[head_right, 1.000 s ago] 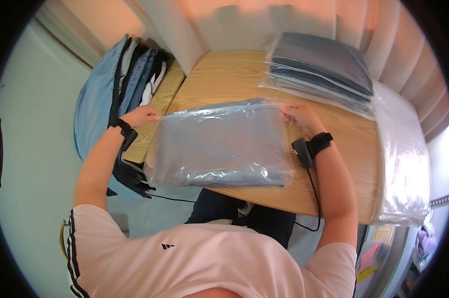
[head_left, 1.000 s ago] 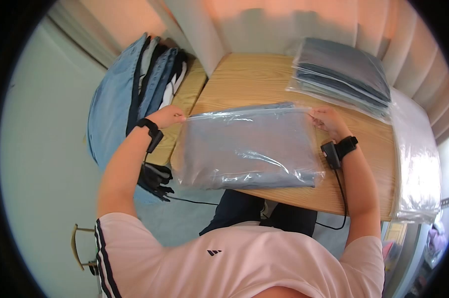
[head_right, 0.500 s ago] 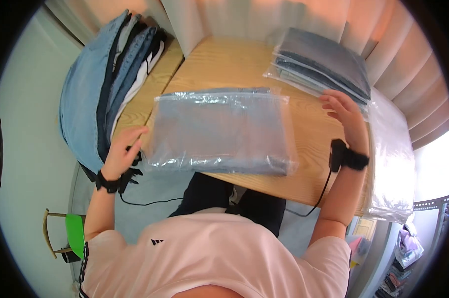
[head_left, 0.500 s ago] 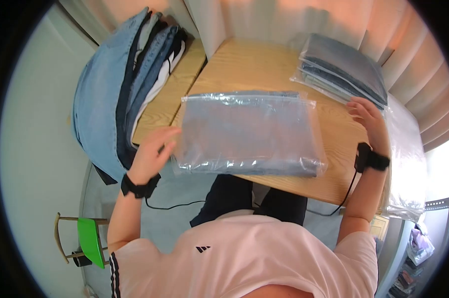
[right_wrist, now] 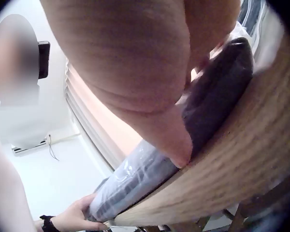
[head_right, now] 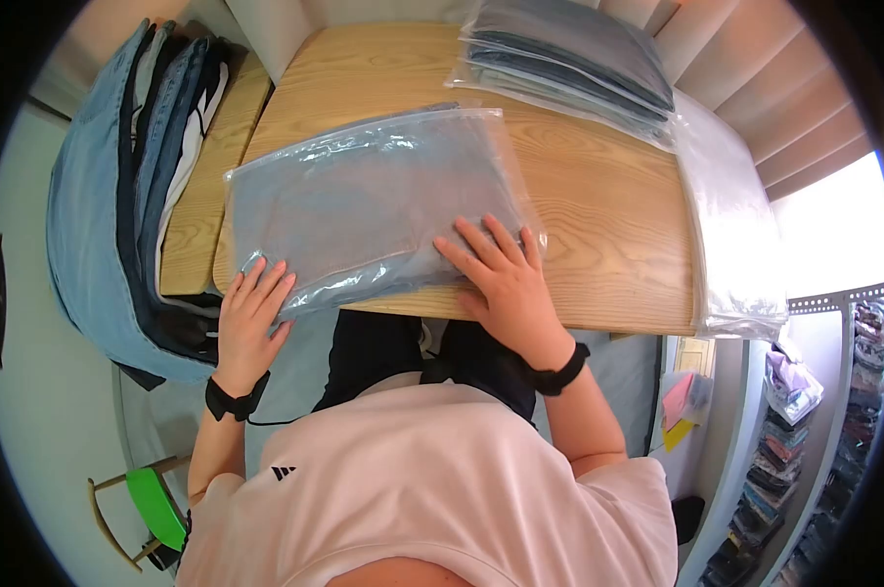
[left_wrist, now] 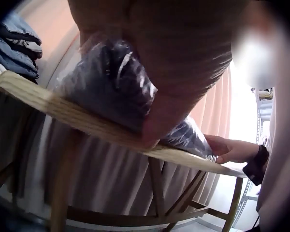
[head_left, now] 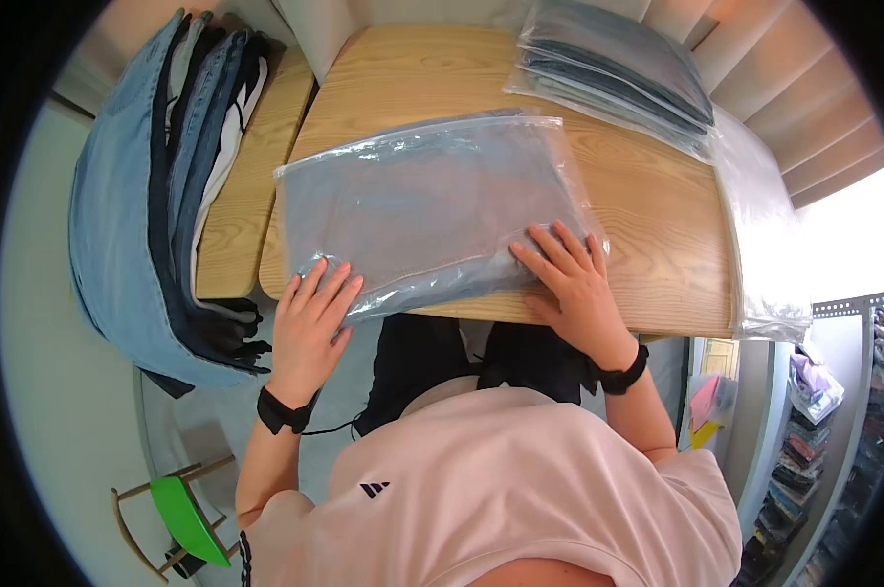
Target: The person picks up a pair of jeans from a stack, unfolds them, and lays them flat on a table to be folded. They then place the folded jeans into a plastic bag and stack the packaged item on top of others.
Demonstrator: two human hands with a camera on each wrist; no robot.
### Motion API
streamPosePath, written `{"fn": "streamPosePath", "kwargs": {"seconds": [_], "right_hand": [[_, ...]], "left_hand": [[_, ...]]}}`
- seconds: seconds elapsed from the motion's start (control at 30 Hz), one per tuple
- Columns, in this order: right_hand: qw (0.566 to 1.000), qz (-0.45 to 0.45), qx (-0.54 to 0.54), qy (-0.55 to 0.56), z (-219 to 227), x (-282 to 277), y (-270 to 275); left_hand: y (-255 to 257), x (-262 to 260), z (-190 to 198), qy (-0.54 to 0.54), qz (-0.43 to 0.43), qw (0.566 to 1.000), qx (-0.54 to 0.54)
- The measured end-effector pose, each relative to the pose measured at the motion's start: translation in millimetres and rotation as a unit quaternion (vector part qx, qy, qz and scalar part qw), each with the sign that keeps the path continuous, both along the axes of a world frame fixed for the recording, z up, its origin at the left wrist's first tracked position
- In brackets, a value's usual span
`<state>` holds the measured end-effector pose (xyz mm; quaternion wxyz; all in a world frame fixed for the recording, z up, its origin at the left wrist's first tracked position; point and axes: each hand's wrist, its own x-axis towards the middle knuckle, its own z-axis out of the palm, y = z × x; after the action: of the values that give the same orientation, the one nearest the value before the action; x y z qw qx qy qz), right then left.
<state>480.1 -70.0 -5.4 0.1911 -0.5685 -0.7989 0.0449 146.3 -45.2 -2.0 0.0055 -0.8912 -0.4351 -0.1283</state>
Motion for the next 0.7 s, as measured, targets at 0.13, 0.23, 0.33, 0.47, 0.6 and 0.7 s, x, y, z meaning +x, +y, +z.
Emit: {"fn": "streamPosePath", "kwargs": {"seconds": [0.13, 0.23, 0.33, 0.47, 0.6, 0.7], "right_hand": [[1.000, -0.006, -0.007, 0.009, -1.4, 10.0, 21.8], [0.999, 0.006, -0.020, 0.050, -2.1, 13.8, 27.2], [0.996, 0.021, -0.021, 0.082, -4.7, 16.6, 27.5], [0.967, 0.010, -0.096, 0.234, 2.5, 32.1, 14.1], [0.888, 0.060, -0.145, 0.433, 13.2, 62.5, -7.7], [0.788, 0.177, -0.118, 0.578, 32.3, 59.8, -13.8]], "left_hand": [[9.3, -13.3, -15.0, -0.046, 0.011, 0.999, 0.009], [13.1, -25.3, -34.7, -0.112, 0.020, 0.993, 0.021], [18.0, -32.8, -34.7, -0.161, 0.011, 0.986, 0.041], [25.2, -31.3, -11.2, -0.224, -0.012, 0.971, 0.083], [11.4, -40.9, 39.2, -0.294, 0.053, 0.954, 0.008], [10.4, -57.0, 67.9, -0.348, 0.095, 0.932, 0.028]]}}
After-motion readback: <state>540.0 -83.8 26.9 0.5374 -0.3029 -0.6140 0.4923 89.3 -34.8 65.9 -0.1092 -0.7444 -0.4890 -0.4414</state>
